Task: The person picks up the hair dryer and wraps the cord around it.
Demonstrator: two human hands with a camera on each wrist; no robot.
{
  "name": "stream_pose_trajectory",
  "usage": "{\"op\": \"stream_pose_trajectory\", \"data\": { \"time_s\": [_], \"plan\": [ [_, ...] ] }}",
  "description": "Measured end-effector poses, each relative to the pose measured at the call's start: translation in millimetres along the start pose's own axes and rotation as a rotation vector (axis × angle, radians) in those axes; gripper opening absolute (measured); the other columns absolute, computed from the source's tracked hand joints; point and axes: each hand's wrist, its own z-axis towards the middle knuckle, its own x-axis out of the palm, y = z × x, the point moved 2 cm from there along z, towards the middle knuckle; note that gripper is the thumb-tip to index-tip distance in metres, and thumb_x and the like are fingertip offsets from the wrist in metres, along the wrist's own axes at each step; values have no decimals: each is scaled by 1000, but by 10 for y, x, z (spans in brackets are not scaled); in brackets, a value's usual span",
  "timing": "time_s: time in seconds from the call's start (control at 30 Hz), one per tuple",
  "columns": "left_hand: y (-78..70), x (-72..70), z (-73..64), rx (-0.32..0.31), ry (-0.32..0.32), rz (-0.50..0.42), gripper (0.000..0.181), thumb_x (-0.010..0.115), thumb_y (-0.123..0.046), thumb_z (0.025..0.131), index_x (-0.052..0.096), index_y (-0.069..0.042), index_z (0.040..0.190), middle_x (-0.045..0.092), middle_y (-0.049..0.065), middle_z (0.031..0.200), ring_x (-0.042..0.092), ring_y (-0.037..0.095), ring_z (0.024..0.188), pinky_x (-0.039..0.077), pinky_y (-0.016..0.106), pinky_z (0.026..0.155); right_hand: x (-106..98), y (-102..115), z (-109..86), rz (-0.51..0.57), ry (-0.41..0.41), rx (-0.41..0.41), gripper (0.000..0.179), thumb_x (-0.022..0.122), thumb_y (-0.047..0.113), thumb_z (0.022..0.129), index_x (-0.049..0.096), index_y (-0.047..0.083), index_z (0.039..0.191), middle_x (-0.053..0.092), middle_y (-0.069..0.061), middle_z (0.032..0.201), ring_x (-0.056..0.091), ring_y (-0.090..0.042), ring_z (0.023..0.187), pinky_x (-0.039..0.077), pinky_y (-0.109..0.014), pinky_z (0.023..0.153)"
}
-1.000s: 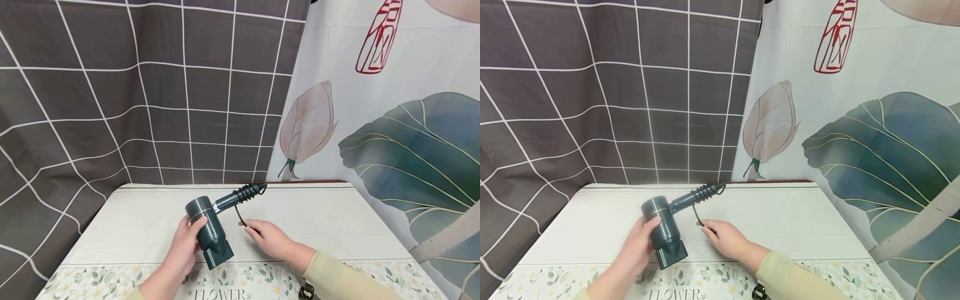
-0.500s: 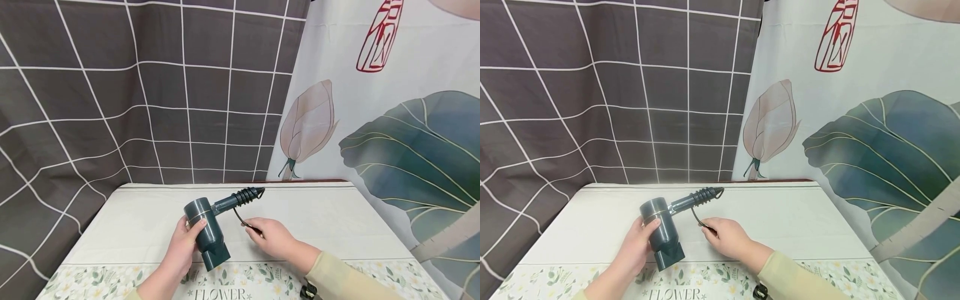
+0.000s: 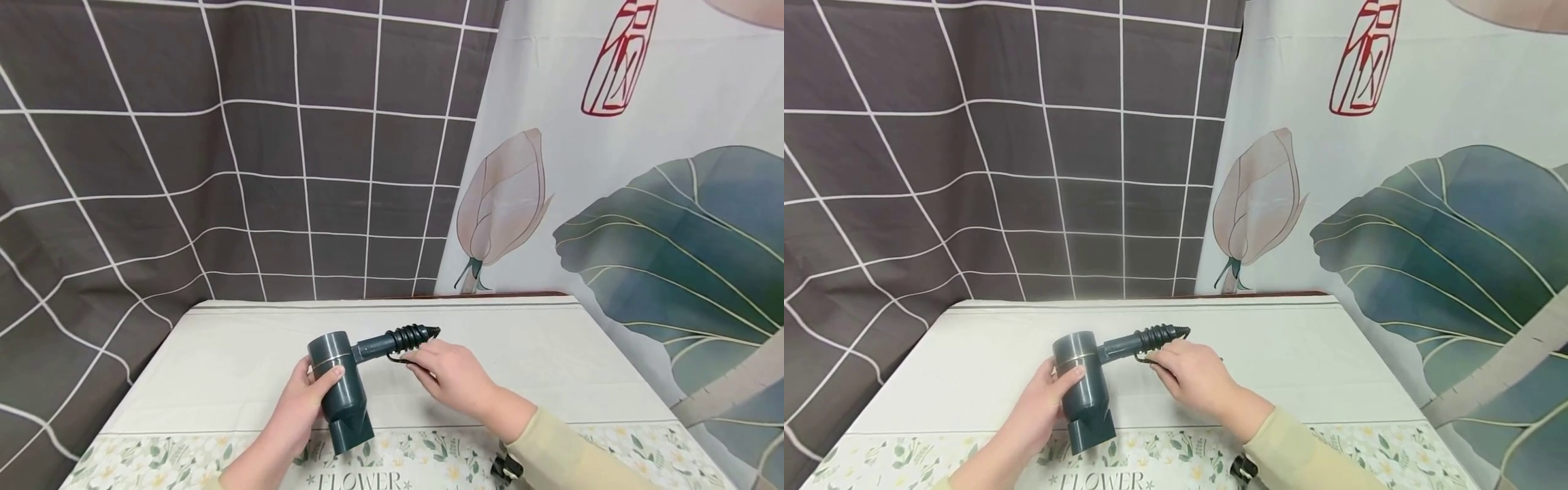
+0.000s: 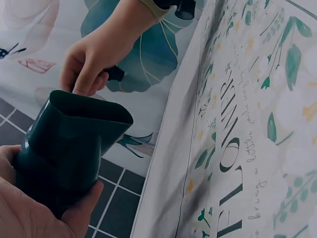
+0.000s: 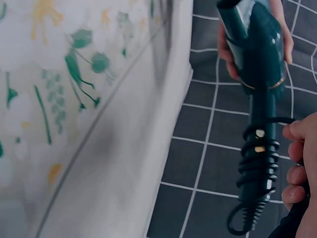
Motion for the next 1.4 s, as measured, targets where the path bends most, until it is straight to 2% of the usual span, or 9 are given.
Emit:
{"op": "stream_pose_trajectory", "data": {
  "time_s": [0.27, 0.5, 0.63, 0.73, 0.87, 1.03, 1.23, 1.4],
  "plan": [
    [17, 36, -12, -11, 20, 100, 97, 68, -48, 91, 13, 0, 155, 45, 33, 140, 63, 32, 110, 47, 57, 95, -57, -49, 32, 10, 10, -48, 18, 77, 15, 86, 75, 17, 104, 66, 10, 85, 57, -6, 74, 49, -24, 64],
    [39, 46, -21, -18, 53, 103, 97, 70, -47, 90, 15, 0, 155, 51, 30, 136, 65, 30, 105, 53, 52, 87, -76, -87, 49, 63, -8, -91, 15, 77, 15, 86, 75, 16, 102, 63, 11, 83, 54, -4, 73, 48, -20, 64],
    [16, 36, -39, -16, 78, 113, 94, 70, -47, 90, 20, -1, 154, 57, 25, 131, 66, 28, 102, 54, 50, 86, -99, -151, 70, 137, 10, -77, 15, 75, 17, 88, 76, 16, 103, 63, 12, 84, 53, -3, 74, 46, -18, 66],
    [-7, 20, -52, -21, 89, 138, 90, 70, -47, 90, 25, -2, 154, 59, 21, 129, 67, 26, 101, 53, 49, 87, -116, -202, 85, 196, 52, -48, 18, 75, 18, 89, 76, 15, 106, 66, 11, 87, 56, -3, 77, 48, -20, 70],
    [-19, -10, -61, -26, 109, 160, 84, 69, -43, 90, 30, -3, 152, 60, 19, 129, 67, 24, 99, 52, 48, 89, -126, -244, 96, 264, 146, 4, 19, 73, 22, 91, 76, 16, 109, 69, 11, 92, 59, -3, 83, 50, -23, 75],
    [1, -52, -58, -26, 151, 184, 78, 67, -41, 92, 32, -5, 152, 63, 14, 125, 66, 23, 96, 51, 47, 87, -108, -271, 102, 380, 266, 92, 19, 71, 22, 93, 76, 18, 111, 70, 11, 95, 58, 0, 81, 50, -23, 73],
    [6, -110, -67, -14, 198, 170, 72, 61, -38, 96, 32, -4, 152, 62, 13, 126, 64, 24, 99, 46, 53, 90, -92, -308, 126, 615, 363, 204, 19, 68, 19, 95, 76, 14, 111, 71, 8, 96, 60, -2, 78, 51, -25, 72],
    [-4, -153, -84, -6, 259, 140, 71, 57, -36, 98, 29, -1, 153, 62, 13, 126, 63, 25, 99, 46, 52, 90, -64, -314, 126, 805, 443, 285, 22, 66, 20, 97, 75, 8, 112, 71, 4, 96, 64, -6, 79, 54, -28, 71]
  ]
}}
